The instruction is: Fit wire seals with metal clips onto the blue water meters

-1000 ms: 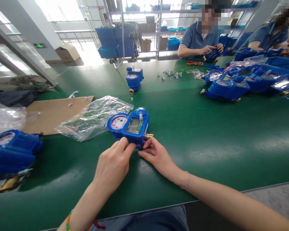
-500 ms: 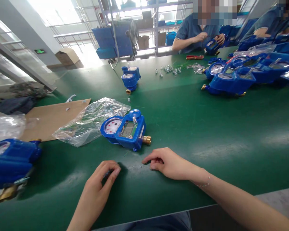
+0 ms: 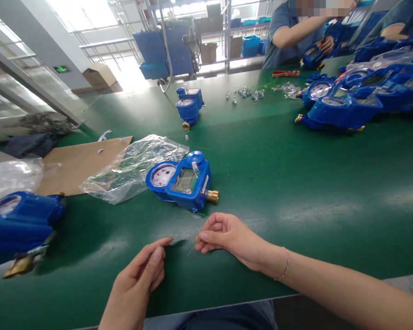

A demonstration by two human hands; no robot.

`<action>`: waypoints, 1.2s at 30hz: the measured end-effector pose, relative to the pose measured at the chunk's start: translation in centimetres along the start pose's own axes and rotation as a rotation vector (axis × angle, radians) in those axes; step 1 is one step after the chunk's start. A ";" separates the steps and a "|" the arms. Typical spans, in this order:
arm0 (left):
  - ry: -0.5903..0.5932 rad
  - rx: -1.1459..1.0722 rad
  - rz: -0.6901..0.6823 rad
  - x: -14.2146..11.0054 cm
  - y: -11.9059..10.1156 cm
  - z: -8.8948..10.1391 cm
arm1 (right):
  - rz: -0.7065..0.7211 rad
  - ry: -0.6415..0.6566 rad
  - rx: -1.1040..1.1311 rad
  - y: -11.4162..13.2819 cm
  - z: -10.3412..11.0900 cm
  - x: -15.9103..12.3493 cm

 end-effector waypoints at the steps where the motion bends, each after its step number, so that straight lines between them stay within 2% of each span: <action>1: -0.027 -0.043 0.010 -0.1 0.0 0.3 | 0.018 -0.008 -0.011 0.1 0.0 0.1; 3: -0.055 -0.114 0.036 -0.1 -0.1 0.7 | 0.047 -0.019 -0.043 0.1 -0.2 0.2; 6: -0.015 -0.098 0.046 -0.1 -0.2 0.5 | 0.084 -0.035 -0.107 0.3 -0.3 0.2; 10: 0.103 0.007 -0.047 -0.2 -0.6 -1.7 | 0.156 -0.100 -0.206 1.1 0.0 0.1; 13: 0.171 -0.033 -0.085 -0.4 -0.7 -3.7 | 0.219 -0.130 -0.261 1.6 0.5 0.2; 16: 0.216 -0.108 -0.074 -0.6 -0.8 -4.9 | 0.251 -0.143 -0.322 1.7 0.8 0.3; 21: 0.230 -0.135 -0.078 -0.5 -1.0 -4.7 | 0.294 -0.126 -0.406 1.7 0.8 0.1; 36: 0.226 -0.124 -0.063 -0.3 -0.8 -4.5 | 0.286 -0.124 -0.404 1.9 0.5 -0.1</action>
Point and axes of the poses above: each hand's wrist, its own x-axis towards the middle knuckle, its own z-axis out of the back of the hand, y = z × x, the point moved 4 cm from there along x, towards the middle knuckle, and after that the axes turned 3 degrees about -y, right-handed, at the moved point
